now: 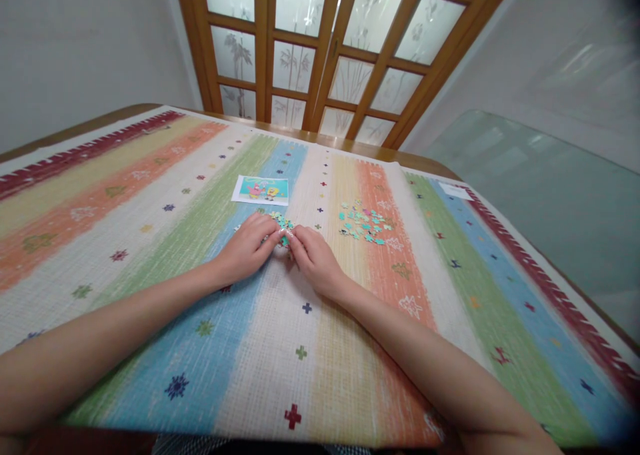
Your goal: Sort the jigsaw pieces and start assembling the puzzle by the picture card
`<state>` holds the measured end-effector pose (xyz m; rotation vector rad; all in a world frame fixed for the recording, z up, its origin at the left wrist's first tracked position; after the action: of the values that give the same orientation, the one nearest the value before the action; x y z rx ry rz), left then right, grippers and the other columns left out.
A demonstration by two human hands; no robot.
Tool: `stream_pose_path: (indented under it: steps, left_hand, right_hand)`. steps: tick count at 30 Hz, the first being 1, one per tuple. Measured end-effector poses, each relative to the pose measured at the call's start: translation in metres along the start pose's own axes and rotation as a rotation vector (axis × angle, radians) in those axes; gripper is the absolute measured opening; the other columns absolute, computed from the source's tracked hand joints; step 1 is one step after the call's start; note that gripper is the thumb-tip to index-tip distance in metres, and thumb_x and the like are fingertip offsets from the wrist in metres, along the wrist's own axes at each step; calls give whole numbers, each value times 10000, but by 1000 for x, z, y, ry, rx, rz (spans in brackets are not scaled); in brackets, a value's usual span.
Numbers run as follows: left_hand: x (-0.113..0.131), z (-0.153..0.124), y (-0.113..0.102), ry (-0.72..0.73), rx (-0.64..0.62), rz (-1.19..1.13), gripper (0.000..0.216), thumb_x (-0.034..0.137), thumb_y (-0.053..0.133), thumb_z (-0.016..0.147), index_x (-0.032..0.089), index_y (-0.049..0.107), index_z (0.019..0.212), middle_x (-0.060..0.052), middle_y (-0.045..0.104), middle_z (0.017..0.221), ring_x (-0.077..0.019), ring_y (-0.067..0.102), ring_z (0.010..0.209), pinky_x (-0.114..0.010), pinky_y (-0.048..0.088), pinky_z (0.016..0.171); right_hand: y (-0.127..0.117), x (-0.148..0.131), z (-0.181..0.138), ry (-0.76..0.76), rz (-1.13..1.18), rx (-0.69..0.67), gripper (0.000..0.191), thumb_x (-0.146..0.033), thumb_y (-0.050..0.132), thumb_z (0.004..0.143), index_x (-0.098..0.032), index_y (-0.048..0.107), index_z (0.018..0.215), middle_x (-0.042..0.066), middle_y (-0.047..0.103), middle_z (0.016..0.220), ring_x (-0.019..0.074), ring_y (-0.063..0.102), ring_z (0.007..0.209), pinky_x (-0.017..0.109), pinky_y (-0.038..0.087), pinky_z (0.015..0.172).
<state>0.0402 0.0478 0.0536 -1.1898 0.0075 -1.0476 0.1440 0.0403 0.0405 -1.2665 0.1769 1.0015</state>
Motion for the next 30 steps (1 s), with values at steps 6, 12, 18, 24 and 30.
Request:
stream_pose_path:
  steps: [6, 12, 18, 24, 30]
  left_hand:
    - [-22, 0, -8, -19, 5, 111, 365, 395, 327, 1031, 214, 551, 807, -66, 607, 861, -241, 526, 894, -421, 426, 868]
    - [-62, 1, -22, -87, 125, 188, 358, 383, 358, 1010, 204, 582, 796, -73, 624, 853, -244, 536, 893, -422, 414, 888]
    - [-67, 0, -25, -97, 172, 161, 359, 380, 367, 1012, 198, 583, 790, -77, 624, 849, -244, 545, 882, -412, 409, 879]
    - [-68, 0, -25, -112, 176, 140, 361, 381, 363, 1012, 204, 593, 798, -70, 636, 855, -239, 554, 896, -409, 414, 892]
    - [-70, -1, -28, -129, 202, 125, 364, 377, 361, 1013, 200, 601, 804, -69, 630, 858, -235, 557, 903, -405, 424, 890]
  right_hand:
    - [-48, 52, 14, 96, -178, 184, 367, -386, 413, 1022, -228, 541, 716, 39, 596, 733, 205, 521, 765, 337, 362, 749]
    - [-120, 169, 34, 483, -693, 169, 382, -369, 414, 1013, -186, 720, 875, 149, 659, 895, 275, 556, 891, 370, 363, 771]
    - [-112, 201, 64, 439, -898, -82, 375, -300, 424, 1004, -110, 743, 1057, 244, 659, 1130, 364, 525, 1112, 453, 334, 898]
    - [-102, 196, 68, 347, -981, -193, 368, -226, 424, 1012, -32, 736, 1025, 277, 660, 1099, 342, 503, 1120, 467, 289, 917]
    - [-105, 160, 71, 267, -1044, -118, 355, -226, 400, 1020, -57, 712, 1025, 242, 675, 1084, 339, 487, 1121, 450, 277, 919]
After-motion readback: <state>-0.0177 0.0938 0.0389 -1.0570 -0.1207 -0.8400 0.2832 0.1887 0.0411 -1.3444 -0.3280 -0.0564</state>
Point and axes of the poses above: each hand's wrist, its own z-axis towards the middle knuckle, its own y-axis out of the palm, x = y × z, the point moved 9 cm from there along z, towards the middle knuckle
